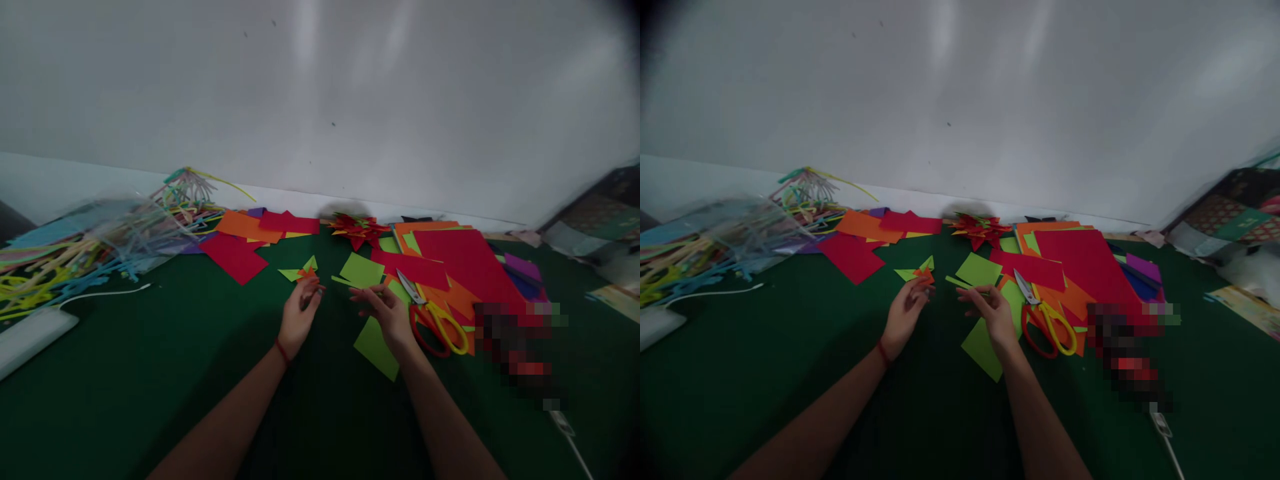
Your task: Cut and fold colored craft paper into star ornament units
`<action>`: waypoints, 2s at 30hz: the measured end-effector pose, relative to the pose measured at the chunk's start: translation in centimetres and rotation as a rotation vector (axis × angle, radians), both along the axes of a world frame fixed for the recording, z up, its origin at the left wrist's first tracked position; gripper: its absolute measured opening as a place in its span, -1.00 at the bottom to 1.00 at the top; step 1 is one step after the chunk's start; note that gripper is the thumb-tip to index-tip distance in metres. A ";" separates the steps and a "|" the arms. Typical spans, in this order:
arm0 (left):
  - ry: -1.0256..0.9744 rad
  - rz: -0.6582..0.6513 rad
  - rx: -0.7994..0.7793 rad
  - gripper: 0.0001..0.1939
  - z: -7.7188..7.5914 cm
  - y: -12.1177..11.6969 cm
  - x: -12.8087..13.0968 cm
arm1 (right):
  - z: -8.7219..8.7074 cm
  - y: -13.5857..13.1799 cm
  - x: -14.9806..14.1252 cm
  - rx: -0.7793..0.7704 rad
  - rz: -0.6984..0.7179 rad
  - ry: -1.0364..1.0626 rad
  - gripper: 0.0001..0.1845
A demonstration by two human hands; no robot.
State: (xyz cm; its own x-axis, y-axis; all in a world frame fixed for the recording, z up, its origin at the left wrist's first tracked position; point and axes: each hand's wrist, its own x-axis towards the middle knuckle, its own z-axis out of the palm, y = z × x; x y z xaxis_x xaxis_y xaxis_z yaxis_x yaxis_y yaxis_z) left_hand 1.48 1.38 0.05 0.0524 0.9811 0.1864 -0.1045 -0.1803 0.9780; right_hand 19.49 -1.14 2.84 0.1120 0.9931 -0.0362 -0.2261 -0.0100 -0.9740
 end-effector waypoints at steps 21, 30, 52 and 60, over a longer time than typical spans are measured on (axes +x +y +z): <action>0.193 -0.073 -0.001 -0.65 0.9 -1.3 1.1 | -0.1 -0.3 -1.7 -0.027 -0.067 -0.068 -0.45; -0.113 -0.097 -0.068 -0.38 0.6 -1.5 1.9 | -0.8 0.0 -1.1 -0.198 -0.095 -0.071 -0.69; -0.192 -0.195 -0.332 -0.69 0.6 -0.8 1.1 | -0.8 0.0 -0.8 -0.144 0.074 -0.143 -0.74; -0.091 -0.162 -0.332 -0.75 0.4 -0.5 1.0 | -1.3 0.0 -1.0 -0.178 0.089 -0.005 -0.71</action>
State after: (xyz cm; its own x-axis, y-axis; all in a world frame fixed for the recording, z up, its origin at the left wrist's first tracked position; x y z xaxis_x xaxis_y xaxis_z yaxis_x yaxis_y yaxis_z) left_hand 2.50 0.91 0.49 0.2100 0.9692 -0.1289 -0.1948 0.1707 0.9659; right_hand 18.48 -1.15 1.59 0.0241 0.9771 -0.2116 -0.2120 -0.2018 -0.9562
